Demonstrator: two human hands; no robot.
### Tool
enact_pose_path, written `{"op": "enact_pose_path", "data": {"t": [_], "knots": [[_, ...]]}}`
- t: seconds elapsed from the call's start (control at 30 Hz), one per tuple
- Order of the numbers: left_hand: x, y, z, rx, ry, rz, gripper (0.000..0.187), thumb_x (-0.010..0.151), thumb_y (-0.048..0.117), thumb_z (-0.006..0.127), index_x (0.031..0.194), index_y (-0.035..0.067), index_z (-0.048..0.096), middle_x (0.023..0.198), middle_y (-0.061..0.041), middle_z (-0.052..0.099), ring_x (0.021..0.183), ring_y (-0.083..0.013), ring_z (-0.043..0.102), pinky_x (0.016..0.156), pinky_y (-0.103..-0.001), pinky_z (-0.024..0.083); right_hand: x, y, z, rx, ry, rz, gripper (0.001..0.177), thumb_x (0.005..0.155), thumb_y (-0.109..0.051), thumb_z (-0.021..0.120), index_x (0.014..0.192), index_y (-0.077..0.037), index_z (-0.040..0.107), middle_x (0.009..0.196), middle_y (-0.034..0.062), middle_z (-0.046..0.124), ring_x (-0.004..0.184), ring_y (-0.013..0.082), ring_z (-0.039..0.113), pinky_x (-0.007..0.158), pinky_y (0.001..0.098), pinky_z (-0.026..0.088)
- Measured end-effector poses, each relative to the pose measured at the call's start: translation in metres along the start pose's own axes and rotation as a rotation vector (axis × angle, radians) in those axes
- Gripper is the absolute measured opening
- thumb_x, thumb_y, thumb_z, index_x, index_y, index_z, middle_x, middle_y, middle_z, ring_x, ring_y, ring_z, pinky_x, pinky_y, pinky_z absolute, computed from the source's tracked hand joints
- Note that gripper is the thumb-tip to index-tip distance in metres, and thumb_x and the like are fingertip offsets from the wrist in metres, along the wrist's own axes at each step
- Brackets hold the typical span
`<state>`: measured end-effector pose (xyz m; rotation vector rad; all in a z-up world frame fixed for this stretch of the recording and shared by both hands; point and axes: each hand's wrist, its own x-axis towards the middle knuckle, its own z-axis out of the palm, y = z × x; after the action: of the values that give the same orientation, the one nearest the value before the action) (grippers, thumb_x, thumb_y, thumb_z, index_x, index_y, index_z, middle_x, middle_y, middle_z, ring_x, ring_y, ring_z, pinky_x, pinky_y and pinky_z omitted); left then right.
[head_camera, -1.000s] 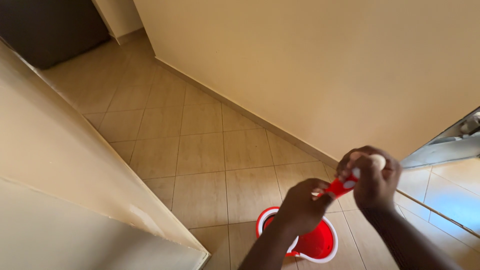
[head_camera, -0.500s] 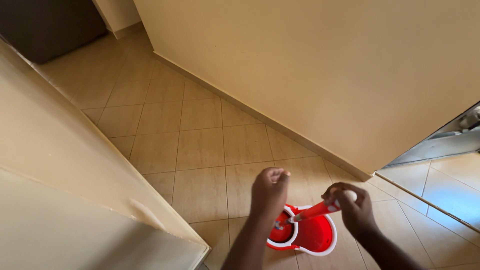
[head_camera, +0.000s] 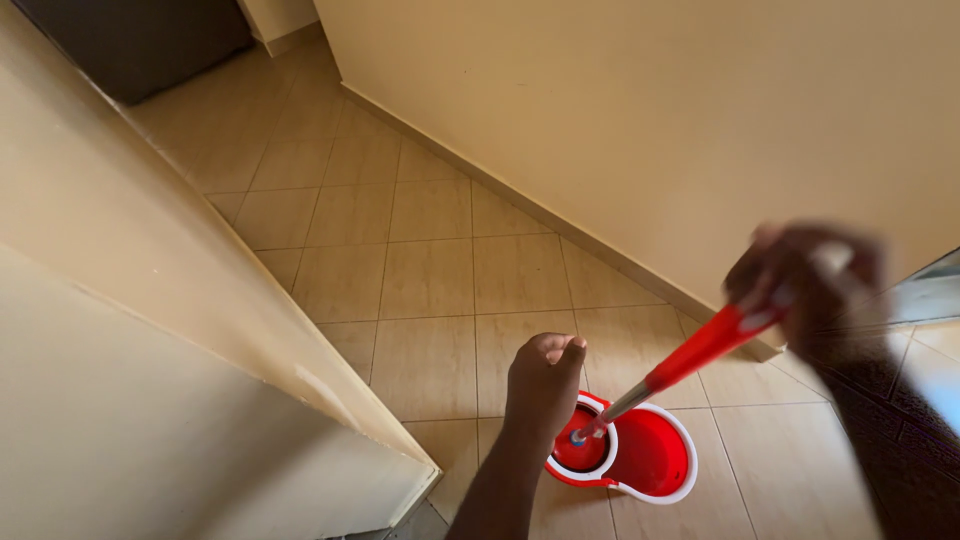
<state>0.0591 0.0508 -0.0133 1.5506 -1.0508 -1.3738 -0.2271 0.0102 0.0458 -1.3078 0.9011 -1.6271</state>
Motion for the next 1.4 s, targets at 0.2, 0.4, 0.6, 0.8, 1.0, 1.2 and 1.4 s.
{"op": "enact_pose_path", "data": {"t": [0.2, 0.4, 0.6, 0.8, 1.0, 1.2, 1.4], "knots": [[-0.002, 0.005, 0.003, -0.037, -0.015, 0.077, 0.036, 0.092, 0.035, 0.068, 0.108, 0.003, 0.072, 0.102, -0.011, 0.079, 0.095, -0.0194, 0.074, 0.085, -0.034, 0.056, 0.068, -0.080, 0.016, -0.043, -0.046, -0.083, 0.039, 0.111, -0.010, 0.051, 0.075, -0.003, 0.037, 0.065, 0.0116, 0.047, 0.056, 0.0234, 0.052, 0.066, 0.0408, 0.054], [0.005, -0.005, 0.007, -0.009, 0.008, 0.115, 0.034, 0.092, 0.033, 0.068, 0.107, 0.003, 0.072, 0.098, -0.010, 0.079, 0.091, -0.0182, 0.075, 0.083, -0.032, 0.057, 0.029, -0.053, 0.070, -0.111, 0.026, -0.097, 0.027, 0.104, -0.004, 0.052, 0.079, 0.005, 0.051, 0.063, 0.0130, 0.048, 0.051, 0.0234, 0.051, 0.053, 0.0416, 0.049], [0.003, -0.018, 0.017, 0.003, -0.012, 0.093, 0.034, 0.091, 0.031, 0.069, 0.107, 0.002, 0.074, 0.098, -0.011, 0.079, 0.092, -0.0186, 0.075, 0.084, -0.033, 0.057, 0.000, -0.017, 0.095, -0.117, 0.028, 0.033, 0.023, 0.096, -0.003, 0.055, 0.073, 0.002, 0.053, 0.063, 0.0104, 0.051, 0.054, 0.0204, 0.052, 0.053, 0.0372, 0.047], [0.002, -0.018, 0.017, 0.014, -0.002, 0.061, 0.037, 0.092, 0.035, 0.070, 0.113, 0.004, 0.069, 0.106, -0.011, 0.077, 0.098, -0.0169, 0.074, 0.087, -0.032, 0.057, -0.023, 0.022, 0.079, -0.170, 0.074, 0.097, 0.030, 0.096, -0.006, 0.058, 0.068, 0.001, 0.054, 0.059, 0.0092, 0.052, 0.052, 0.0196, 0.054, 0.054, 0.0378, 0.050], [0.002, -0.009, 0.013, 0.065, -0.013, 0.051, 0.043, 0.091, 0.036, 0.068, 0.115, 0.001, 0.069, 0.107, -0.014, 0.078, 0.099, -0.0226, 0.076, 0.087, -0.035, 0.057, -0.081, 0.081, 0.041, -0.225, -0.027, 0.216, 0.021, 0.094, -0.006, 0.061, 0.076, 0.005, 0.062, 0.065, 0.0122, 0.062, 0.064, 0.0201, 0.061, 0.065, 0.0362, 0.053], [0.001, -0.014, 0.010, 0.049, 0.011, 0.075, 0.047, 0.092, 0.039, 0.067, 0.119, 0.000, 0.066, 0.109, -0.016, 0.076, 0.101, -0.0246, 0.074, 0.087, -0.036, 0.057, -0.124, 0.101, 0.024, -0.372, 0.072, 0.510, 0.006, 0.084, -0.001, 0.065, 0.083, 0.004, 0.068, 0.077, 0.0137, 0.071, 0.076, 0.0236, 0.069, 0.076, 0.0402, 0.055], [-0.003, -0.012, 0.006, 0.041, 0.011, 0.079, 0.047, 0.093, 0.039, 0.067, 0.119, 0.000, 0.066, 0.109, -0.017, 0.076, 0.100, -0.0243, 0.074, 0.087, -0.036, 0.057, -0.099, 0.105, 0.011, -0.265, 0.180, 0.260, 0.002, 0.082, 0.001, 0.063, 0.083, 0.002, 0.062, 0.082, 0.0141, 0.069, 0.083, 0.0243, 0.071, 0.085, 0.0384, 0.059]]}}
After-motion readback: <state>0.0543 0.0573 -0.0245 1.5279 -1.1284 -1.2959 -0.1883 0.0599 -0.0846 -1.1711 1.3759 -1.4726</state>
